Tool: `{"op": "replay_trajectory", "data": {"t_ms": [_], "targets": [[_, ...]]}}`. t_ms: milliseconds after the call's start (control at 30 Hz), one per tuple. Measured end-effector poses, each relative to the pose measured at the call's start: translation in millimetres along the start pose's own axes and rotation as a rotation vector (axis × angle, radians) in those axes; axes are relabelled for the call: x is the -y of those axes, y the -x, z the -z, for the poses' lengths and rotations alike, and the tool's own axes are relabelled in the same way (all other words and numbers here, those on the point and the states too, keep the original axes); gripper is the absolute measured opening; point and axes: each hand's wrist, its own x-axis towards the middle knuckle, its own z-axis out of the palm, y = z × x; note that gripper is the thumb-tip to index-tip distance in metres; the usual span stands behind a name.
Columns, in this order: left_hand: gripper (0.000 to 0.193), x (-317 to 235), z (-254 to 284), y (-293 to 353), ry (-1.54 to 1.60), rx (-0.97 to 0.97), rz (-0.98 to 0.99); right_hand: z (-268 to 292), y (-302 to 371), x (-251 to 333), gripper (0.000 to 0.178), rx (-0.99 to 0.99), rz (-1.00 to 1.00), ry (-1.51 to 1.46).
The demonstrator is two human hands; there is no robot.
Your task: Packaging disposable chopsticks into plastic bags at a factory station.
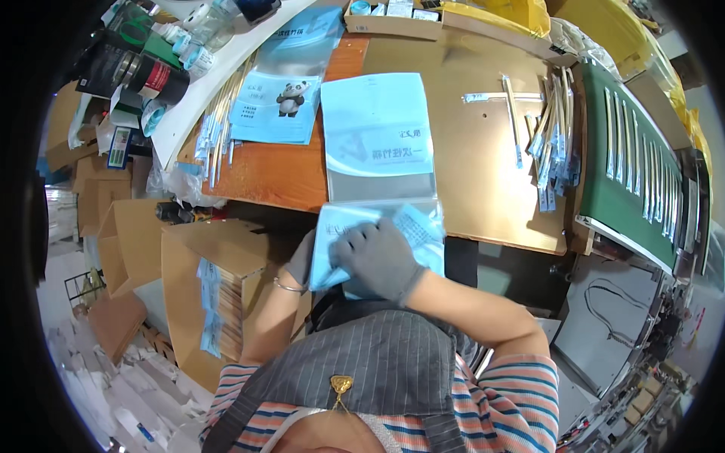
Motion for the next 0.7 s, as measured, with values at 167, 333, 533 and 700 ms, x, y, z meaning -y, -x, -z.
{"op": "replay_trajectory", "data": {"t_ms": [167,333,533,700], "targets": [[0.041,-38.1,-21.6,28.8,-1.471,-0.103,-0.404,17.6,37.8,10.2,0.035,-0.085,-0.07,-0.022],[0.033,-59.6,-51.8,14.2,-1.624,-0.279,-0.86,36.4,40.1,13.5,0.028,-0.082,-0.019,0.058],[0.065,-57.2,-43.0,-66.3,-2.323,-0.061,-1.139,55.6,54.6,33.5,0.03,-0.035,-0.023,0.016],[0.071,-57.1,-37.1,-69.9,-2.459,-0.093,-1.03,145.0,54.5,23.5,0.03,0.059,-0.176,-0.074]]}}
